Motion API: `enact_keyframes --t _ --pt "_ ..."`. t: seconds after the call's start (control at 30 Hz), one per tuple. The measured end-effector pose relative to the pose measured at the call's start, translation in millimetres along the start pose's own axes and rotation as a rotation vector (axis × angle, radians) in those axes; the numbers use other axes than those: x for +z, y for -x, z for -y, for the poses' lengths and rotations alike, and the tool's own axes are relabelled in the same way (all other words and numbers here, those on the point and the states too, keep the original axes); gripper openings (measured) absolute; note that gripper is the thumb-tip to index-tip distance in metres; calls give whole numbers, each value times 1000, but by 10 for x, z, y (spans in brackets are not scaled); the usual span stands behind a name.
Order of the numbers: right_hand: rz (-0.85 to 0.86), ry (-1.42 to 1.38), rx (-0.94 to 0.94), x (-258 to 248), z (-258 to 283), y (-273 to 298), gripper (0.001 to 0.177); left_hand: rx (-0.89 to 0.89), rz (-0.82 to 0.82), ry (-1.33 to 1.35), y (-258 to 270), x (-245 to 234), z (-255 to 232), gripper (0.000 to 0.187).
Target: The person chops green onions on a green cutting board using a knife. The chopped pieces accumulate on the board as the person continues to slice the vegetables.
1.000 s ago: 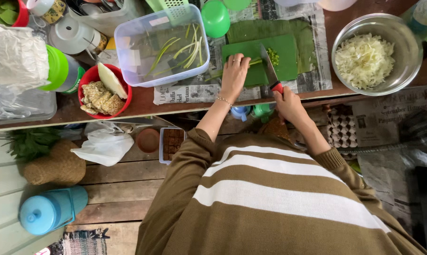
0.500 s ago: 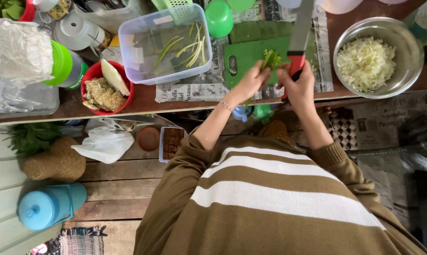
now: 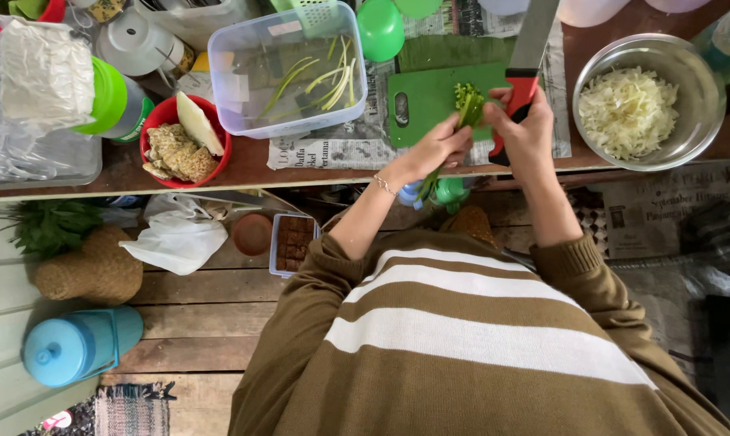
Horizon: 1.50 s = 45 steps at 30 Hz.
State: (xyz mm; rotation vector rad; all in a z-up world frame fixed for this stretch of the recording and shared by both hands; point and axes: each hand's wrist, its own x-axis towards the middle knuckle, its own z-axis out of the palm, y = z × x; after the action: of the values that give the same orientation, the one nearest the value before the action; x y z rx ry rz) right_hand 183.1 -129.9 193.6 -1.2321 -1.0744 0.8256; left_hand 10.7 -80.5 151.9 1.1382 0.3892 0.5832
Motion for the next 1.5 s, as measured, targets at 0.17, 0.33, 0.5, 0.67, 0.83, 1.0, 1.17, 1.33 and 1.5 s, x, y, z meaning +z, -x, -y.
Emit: enact_keyframes --t 0.17,0.33,0.5,0.67,0.83,1.0,1.17,1.33,1.5 --pt "48 -48 71 -78 -125 -13 43 26 -13 -14 28 148 2 59" --pt "76 47 235 -39 243 53 40 -122 12 -150 -109 164 -91 79" --pt "-49 -35 117 -100 171 33 44 -138 157 67 -50 221 -296 80" --pt "-92 -11 30 -123 343 41 45 -72 172 -222 7 182 -309 65" --pt "-193 -60 -17 -151 381 -2 49 -149 -127 -742 216 164 -253 81" --pt "-285 102 -243 -21 324 -34 45 -38 -407 -621 439 420 -386 46" --pt "-272 22 -329 248 282 77 47 -141 -121 381 140 373 -15 79" --pt "-180 -13 -462 317 232 225 52 165 -136 715 158 670 -477 51" --pt "-111 33 -540 312 107 369 57 232 -206 795 9 553 -125 33"
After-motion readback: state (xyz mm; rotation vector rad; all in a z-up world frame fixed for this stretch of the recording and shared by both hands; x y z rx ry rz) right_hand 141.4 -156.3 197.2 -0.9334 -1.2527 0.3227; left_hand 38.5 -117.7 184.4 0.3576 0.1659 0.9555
